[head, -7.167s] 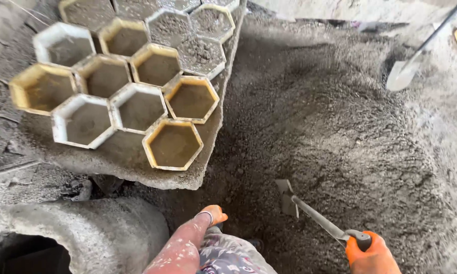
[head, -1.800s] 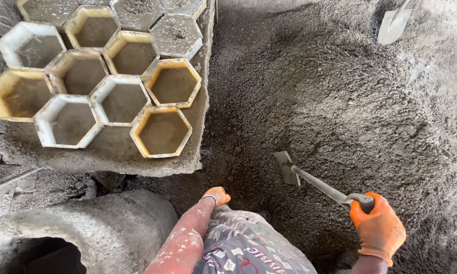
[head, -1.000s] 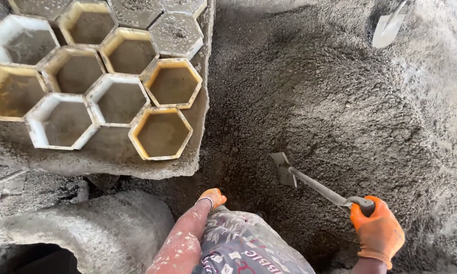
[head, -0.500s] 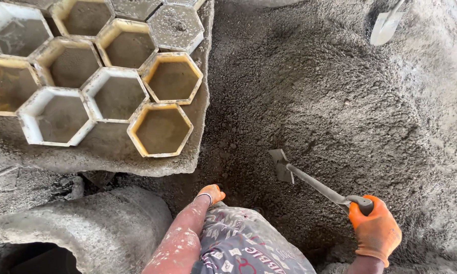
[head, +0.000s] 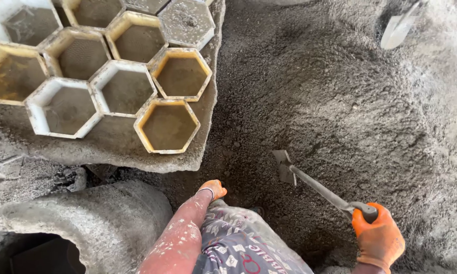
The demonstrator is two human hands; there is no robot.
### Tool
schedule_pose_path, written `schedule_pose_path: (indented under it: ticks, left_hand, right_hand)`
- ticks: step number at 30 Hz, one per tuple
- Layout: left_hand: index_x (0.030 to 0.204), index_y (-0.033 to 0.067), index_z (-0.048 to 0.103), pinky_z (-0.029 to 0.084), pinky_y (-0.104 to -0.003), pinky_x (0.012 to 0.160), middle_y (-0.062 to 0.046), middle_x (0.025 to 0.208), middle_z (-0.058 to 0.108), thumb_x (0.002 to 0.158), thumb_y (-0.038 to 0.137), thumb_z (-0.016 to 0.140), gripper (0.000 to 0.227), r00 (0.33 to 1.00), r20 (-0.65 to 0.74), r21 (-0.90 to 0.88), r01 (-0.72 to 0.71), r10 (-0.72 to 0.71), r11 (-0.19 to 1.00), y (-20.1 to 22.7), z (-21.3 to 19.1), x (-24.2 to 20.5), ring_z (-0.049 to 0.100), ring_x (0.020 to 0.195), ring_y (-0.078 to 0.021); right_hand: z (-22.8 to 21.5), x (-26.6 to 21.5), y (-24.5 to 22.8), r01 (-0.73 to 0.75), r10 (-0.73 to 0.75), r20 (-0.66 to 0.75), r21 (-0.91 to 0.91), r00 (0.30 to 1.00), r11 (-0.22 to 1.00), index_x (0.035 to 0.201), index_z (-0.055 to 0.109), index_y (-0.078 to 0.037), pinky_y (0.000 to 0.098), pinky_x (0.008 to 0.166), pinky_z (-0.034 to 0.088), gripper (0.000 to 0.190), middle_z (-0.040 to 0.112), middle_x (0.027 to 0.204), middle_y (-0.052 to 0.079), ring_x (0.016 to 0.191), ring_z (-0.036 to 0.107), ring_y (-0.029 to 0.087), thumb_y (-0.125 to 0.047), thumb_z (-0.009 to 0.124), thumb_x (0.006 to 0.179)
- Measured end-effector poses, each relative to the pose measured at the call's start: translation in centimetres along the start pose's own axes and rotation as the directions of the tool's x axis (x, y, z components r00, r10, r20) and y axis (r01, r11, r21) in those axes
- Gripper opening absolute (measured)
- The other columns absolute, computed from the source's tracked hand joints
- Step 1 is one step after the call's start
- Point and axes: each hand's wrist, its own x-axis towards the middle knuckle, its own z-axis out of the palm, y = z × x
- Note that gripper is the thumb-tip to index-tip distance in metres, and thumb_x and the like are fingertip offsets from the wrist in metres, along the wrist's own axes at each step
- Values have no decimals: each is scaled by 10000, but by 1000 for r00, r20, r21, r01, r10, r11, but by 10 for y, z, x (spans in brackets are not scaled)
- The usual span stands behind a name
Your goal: Filling hexagonal paving stone molds with a wet concrete mixture using a shovel and trowel.
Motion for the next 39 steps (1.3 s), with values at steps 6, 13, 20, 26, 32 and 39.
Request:
schedule_pose_path:
  ticks: [6,13,20,26,32,39]
  left_hand:
    - [1276,100,680,473,-419,1081,-176,1319,665,883,437,658,518,998,-19,-86,-58,56,995,14,-13,4,614,1258,-337]
    - [1278,100,674,480,-418,1077,-171,1305,675,873,425,668,519,996,-67,-132,-72,64,989,8,-14,14,622,1251,-332]
    - [1198,102,731,497,-445,1060,-191,1279,674,874,442,639,479,998,-51,-19,-22,21,1000,-25,3,31,623,1241,-358]
    - [1192,166,734,502,-445,1049,-140,1303,663,880,392,570,419,997,45,163,-71,64,984,-58,35,63,623,1241,-339]
    - [1191,135,736,501,-439,1048,-173,1292,671,878,382,593,424,1000,15,58,-17,17,998,-37,2,16,629,1226,-354]
    - [1166,110,757,507,-453,1040,-180,1268,692,870,428,630,453,998,-16,-21,55,-55,998,-22,-10,-4,640,1221,-357]
  right_hand:
    - [21,16,20,-65,65,63,-2,996,998,1222,758,-187,400,839,555,474,775,953,81,893,749,272,-428,804,817]
    - [10,2,-4,-71,73,31,-51,997,996,1226,772,-194,399,848,557,457,778,991,78,923,742,267,-434,798,839]
    - [10,1,-5,-97,96,75,0,993,995,1187,764,-181,382,826,558,436,781,920,66,865,756,244,-404,804,814]
    - [17,-5,-4,-83,83,34,-14,996,996,1171,777,-186,375,808,561,408,775,924,55,860,748,240,-397,798,823]
    - [14,-6,-9,-72,72,9,-4,997,997,1150,781,-203,388,799,554,377,768,904,63,866,742,261,-405,797,832]
    - [8,-7,-3,-6,6,-35,1,999,1000,1170,773,-214,412,787,550,377,763,939,71,886,733,292,-426,773,858]
